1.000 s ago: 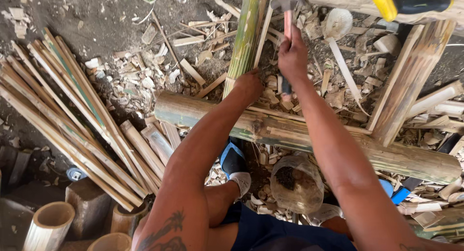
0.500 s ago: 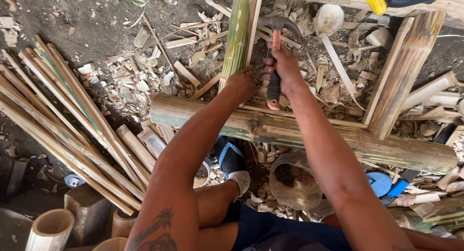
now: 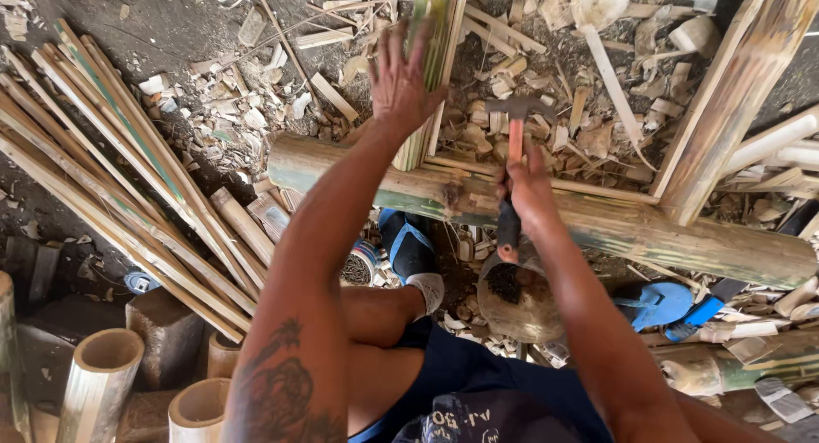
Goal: The person assembles a bamboo frame by cutting bamboo pieces with a hand saw and securing them with nails using a hammer. The person repeatedly saws bamboo segments and hammers nails into joints to join the pieces.
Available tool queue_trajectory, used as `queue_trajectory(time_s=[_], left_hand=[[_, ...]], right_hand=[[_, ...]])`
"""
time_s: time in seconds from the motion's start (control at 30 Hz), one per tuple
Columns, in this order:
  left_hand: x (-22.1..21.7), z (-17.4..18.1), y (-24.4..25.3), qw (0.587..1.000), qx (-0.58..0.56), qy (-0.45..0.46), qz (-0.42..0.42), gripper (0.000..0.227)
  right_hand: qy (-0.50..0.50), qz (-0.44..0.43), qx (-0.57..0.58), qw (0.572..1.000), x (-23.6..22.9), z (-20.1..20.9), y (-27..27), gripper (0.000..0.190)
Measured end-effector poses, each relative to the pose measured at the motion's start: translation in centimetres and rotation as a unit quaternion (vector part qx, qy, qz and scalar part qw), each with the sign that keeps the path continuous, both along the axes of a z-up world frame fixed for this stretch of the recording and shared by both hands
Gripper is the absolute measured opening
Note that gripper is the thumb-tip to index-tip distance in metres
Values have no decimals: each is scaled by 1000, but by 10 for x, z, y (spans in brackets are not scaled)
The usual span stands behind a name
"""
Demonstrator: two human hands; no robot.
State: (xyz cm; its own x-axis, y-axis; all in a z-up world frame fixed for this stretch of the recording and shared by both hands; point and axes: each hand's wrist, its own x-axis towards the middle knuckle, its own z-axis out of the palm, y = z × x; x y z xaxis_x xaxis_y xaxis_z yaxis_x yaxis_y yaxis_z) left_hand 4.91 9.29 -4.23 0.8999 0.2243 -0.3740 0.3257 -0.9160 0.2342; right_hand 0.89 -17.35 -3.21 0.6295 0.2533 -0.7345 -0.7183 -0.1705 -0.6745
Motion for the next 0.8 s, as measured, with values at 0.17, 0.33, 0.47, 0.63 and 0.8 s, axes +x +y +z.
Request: queue_trajectory(time_s=[0.17, 0.33, 0.47, 0.63, 0.8], left_hand=[[-10, -32, -22, 968, -108, 64, 216, 132], [-12, -62, -22, 983, -33, -4, 183, 139], [-9, -68, -21, 981, -18, -59, 182, 139], [-11, -66, -22, 982, -28, -28, 185, 134], [-10, -67, -21, 981, -34, -43, 187, 137]], right_hand=[[66, -208, 16, 976, -61, 1, 4, 40], [158, -226, 112, 955, -77, 7, 25, 32], [111, -248, 72, 960, -74, 27, 18, 26], [135, -349, -30, 927, -68, 31, 18, 65], [169, -207, 134, 954, -75, 21, 22, 33]])
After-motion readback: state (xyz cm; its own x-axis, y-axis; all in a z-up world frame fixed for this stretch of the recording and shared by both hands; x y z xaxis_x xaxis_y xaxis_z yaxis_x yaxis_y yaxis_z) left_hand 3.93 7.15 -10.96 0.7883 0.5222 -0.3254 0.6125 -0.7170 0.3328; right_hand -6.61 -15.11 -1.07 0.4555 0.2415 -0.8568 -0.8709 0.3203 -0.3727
